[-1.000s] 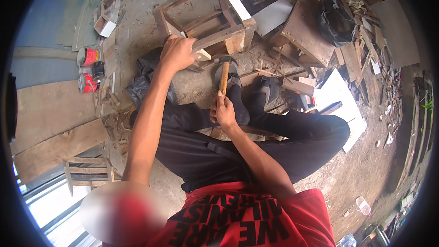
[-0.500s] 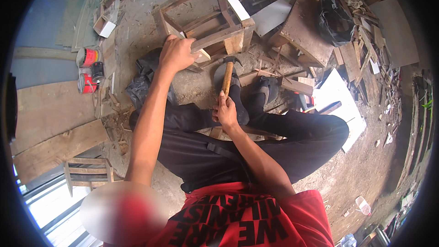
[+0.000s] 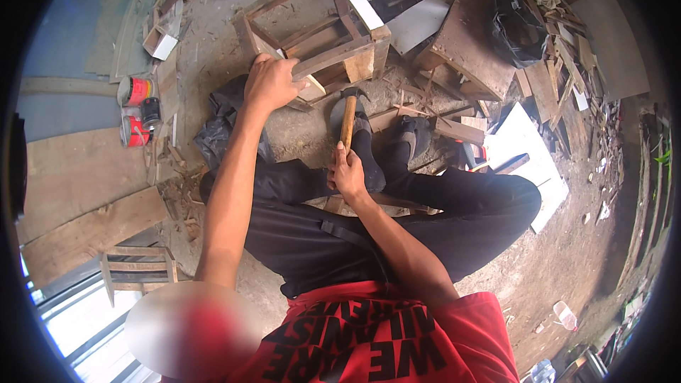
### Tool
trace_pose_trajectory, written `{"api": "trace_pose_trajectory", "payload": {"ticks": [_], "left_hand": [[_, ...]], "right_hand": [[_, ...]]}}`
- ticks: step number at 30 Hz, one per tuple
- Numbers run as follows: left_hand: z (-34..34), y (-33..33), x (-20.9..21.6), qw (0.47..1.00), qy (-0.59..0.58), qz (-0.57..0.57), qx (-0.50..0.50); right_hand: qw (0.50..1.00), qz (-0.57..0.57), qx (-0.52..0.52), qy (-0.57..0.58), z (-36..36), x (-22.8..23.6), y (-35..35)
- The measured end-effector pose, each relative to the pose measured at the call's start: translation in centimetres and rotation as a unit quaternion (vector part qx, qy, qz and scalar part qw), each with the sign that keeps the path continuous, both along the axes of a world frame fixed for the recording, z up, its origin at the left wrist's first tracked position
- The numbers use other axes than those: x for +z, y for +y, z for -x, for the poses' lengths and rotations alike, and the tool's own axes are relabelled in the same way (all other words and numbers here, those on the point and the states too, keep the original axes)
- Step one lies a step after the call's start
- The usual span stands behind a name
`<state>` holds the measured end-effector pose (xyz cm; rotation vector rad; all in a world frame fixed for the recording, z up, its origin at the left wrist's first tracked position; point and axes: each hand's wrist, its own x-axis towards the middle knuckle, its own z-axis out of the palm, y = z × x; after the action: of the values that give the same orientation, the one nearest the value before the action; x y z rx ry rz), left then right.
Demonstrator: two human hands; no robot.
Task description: The person sits on the floor and uses a hammer to drive nails into a small wooden frame. They repeatedly pick up nails, position them, and hammer them into the joints of the frame. The person also adjusts the frame and handles small wooden pieces during the process.
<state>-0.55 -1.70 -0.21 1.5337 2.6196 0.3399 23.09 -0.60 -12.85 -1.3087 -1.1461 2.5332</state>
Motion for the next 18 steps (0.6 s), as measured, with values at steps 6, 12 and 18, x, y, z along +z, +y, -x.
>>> {"api": "trace_pose_trajectory", "payload": {"ticks": [6,12,18], "left_hand": [[0.0,0.0,-0.2,1.000,0.003,-0.004,-0.002],[-0.1,0.2,0.0,1.000,-0.003,0.014,0.017],[0.0,0.2,-0.1,1.000,0.001,0.009,0.015]], "right_hand": [[1.000,-0.006,0.005,-0.006,0.1,-0.2,0.0],[1.000,-0.008,0.012,-0.009,0.2,0.2,0.0],[0.999,0.026,-0.026,0.026,1.4,0.2,-0.8]]}}
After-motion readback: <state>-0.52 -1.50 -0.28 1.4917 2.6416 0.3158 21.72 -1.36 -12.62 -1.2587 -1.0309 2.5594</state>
